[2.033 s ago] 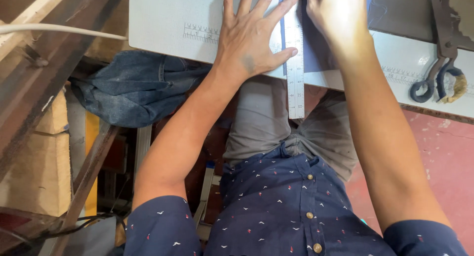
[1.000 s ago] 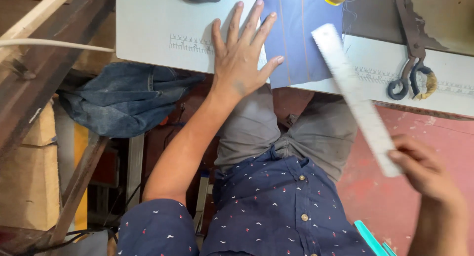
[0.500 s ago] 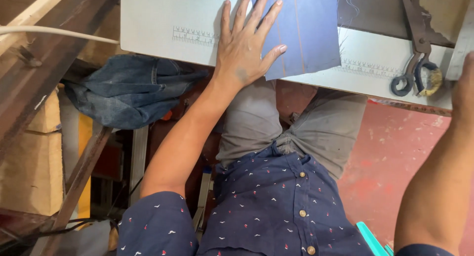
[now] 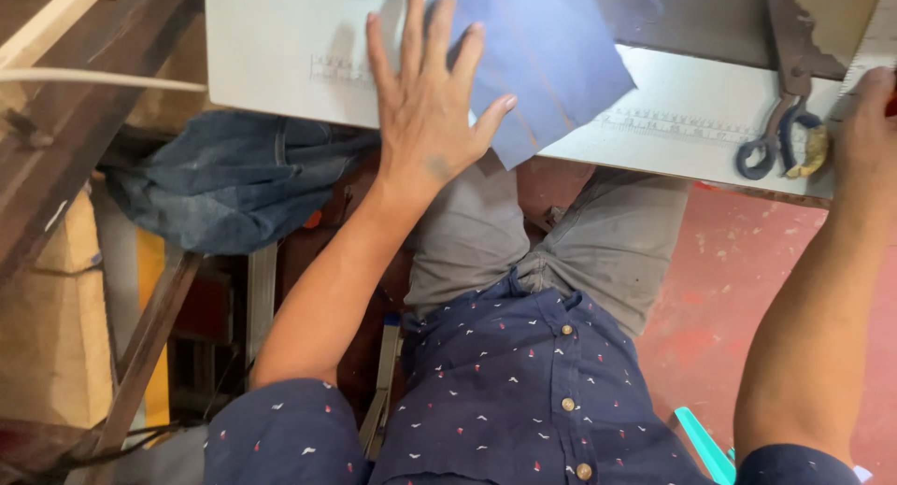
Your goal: Measuring, cutting, and folding fabric pieces at a sewing workstation using a ruler and scissors.
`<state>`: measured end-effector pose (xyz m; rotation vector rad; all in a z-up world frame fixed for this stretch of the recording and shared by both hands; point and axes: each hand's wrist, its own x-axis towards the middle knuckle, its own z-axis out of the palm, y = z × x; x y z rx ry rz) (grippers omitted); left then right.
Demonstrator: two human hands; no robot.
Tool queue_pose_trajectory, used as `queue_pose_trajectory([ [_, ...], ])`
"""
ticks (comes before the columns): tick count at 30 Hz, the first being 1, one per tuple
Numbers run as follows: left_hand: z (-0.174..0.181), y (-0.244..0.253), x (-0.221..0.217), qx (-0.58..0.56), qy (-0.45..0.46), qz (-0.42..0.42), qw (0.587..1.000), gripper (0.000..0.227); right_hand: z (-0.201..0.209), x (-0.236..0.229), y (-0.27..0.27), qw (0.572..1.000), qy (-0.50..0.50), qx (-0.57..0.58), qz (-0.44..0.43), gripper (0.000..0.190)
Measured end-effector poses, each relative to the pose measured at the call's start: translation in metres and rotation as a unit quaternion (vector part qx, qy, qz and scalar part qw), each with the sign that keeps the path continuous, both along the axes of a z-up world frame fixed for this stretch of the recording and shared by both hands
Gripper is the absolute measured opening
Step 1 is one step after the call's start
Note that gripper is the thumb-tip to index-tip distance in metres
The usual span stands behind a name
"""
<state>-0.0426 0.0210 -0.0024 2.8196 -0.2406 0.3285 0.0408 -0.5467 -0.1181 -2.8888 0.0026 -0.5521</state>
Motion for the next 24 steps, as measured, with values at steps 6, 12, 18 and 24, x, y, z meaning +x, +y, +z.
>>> queue_pose_trajectory([
  [6,0.015,-0.011,0.031,-0.004,-0.076,-0.114,0.991,0.055,0.116,-0.004,0.16,0.952,-0.091,0.158,0.244,0.011],
  [12,-0.014,-0.046,0.048,0.023,-0.067,-0.096,0.993,0.049,0.08,0.047,0.278,0.967,-0.06,0.099,0.226,0.036],
  [18,0.002,-0.051,0.03,0.018,-0.019,-0.068,0.997,0.048,0.078,0.044,0.295,0.959,-0.106,0.095,0.246,0.011],
  [24,-0.01,-0.055,0.052,-0.026,-0.018,-0.116,0.993,0.043,0.089,0.051,0.285,0.946,-0.066,0.087,0.306,0.006],
])
